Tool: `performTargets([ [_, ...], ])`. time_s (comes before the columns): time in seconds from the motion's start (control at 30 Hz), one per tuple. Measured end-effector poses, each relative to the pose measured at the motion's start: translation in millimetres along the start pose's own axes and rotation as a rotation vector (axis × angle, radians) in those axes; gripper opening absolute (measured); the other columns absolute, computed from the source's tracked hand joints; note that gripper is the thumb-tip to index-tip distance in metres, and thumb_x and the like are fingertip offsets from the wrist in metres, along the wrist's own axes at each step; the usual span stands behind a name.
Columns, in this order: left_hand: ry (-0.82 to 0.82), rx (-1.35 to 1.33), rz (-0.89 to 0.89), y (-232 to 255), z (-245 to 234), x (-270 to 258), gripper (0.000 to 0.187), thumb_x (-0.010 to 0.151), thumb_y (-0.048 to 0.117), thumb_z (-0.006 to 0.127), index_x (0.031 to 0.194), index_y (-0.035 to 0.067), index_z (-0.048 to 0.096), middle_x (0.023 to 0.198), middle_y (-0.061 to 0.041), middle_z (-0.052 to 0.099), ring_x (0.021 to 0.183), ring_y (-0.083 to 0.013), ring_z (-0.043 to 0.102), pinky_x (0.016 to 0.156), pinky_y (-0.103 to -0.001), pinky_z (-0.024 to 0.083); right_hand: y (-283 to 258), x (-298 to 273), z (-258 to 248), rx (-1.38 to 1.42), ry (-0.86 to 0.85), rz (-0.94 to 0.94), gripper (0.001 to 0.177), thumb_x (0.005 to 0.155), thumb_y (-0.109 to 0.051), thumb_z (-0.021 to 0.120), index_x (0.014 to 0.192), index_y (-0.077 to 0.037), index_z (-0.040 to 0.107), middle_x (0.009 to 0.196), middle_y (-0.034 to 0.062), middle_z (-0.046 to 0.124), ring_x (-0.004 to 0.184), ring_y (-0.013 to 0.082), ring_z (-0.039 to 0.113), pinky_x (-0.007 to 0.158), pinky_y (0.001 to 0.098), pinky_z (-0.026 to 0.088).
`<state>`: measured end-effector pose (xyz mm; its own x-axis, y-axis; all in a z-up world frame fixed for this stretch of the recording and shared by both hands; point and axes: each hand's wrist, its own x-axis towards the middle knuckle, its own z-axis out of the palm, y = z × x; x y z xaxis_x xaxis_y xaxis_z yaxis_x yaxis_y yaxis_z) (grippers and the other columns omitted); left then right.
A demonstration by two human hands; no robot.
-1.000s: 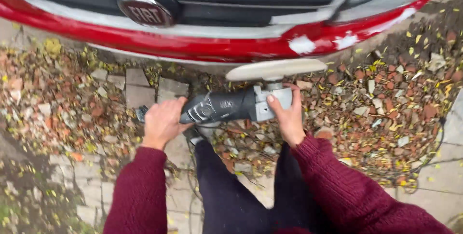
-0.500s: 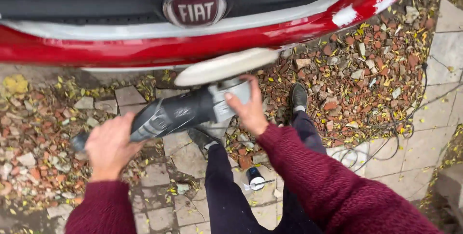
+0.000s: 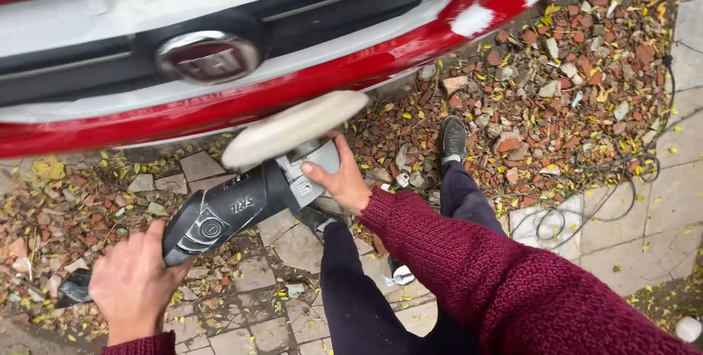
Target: The person uses a power polisher with a yellow pad to polish the front bumper of a red car. They move the tool back and forth across the surface, focusing on the lower section and the area around the headlight.
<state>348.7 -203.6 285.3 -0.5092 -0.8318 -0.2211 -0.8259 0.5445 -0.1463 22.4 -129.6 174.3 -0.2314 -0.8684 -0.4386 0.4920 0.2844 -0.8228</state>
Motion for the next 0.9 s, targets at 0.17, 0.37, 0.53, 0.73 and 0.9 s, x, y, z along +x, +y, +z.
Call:
performTargets([
  [0.17, 0.082, -0.114, 0.039, 76.6, -12.3, 29.4, 0.065, 0.069, 0.050, 0.091, 0.116, 0.009, 0.070, 0.078, -0.002, 0.062, 0.066, -0.0180, 0.060, 0.060, -0.034, 0.044, -43.2, -1.2, -80.7, -0.117, 0.035, 0.007, 0.077, 0.080, -0.039, 0.083, 0.135, -0.003, 0.044, 0.122, 0.0134, 0.058, 0.115, 0.0227, 0.061, 0.101, 0.0361, 0.052],
  [0.37, 0.025, -0.125, 0.064, 156.6, -42.9, 71.6, 0.068, 0.062, 0.050, 0.090, 0.113, 0.011, 0.068, 0.074, -0.002, 0.061, 0.067, -0.0193, 0.062, 0.058, -0.036, 0.044, -76.1, 5.9, -160.7, -0.142, 0.061, 0.036, 0.069, 0.082, -0.038, 0.080, 0.132, -0.004, 0.045, 0.119, 0.0111, 0.059, 0.110, 0.0198, 0.062, 0.094, 0.0342, 0.054],
  [0.53, 0.050, -0.169, 0.072, 177.2, -42.2, 76.3, 0.069, 0.061, 0.048, 0.090, 0.116, 0.012, 0.068, 0.077, -0.002, 0.062, 0.072, -0.0203, 0.063, 0.062, -0.036, 0.045, -88.8, 5.6, -179.9, -0.195, 0.089, 0.017, 0.066, 0.084, -0.035, 0.079, 0.132, -0.005, 0.047, 0.114, 0.0099, 0.060, 0.105, 0.0184, 0.061, 0.092, 0.0333, 0.053],
  [0.73, -0.007, -0.180, 0.035, 135.7, -24.6, 56.5, 0.072, 0.059, 0.048, 0.090, 0.117, 0.012, 0.067, 0.083, -0.003, 0.065, 0.077, -0.0218, 0.065, 0.065, -0.037, 0.047, -68.0, 5.9, -135.5, -0.216, 0.055, 0.026, 0.065, 0.084, -0.036, 0.080, 0.130, -0.005, 0.046, 0.116, 0.0103, 0.060, 0.108, 0.0189, 0.061, 0.093, 0.0341, 0.053],
  [0.9, -0.003, -0.156, -0.058, 74.0, -22.4, 20.2, 0.069, 0.062, 0.048, 0.090, 0.117, 0.011, 0.068, 0.083, -0.004, 0.067, 0.077, -0.0242, 0.067, 0.069, -0.040, 0.051, -28.4, 7.9, -65.3, -0.254, -0.022, 0.040, 0.068, 0.081, -0.040, 0.081, 0.130, -0.009, 0.045, 0.120, 0.0099, 0.058, 0.113, 0.0203, 0.063, 0.098, 0.0353, 0.056],
])
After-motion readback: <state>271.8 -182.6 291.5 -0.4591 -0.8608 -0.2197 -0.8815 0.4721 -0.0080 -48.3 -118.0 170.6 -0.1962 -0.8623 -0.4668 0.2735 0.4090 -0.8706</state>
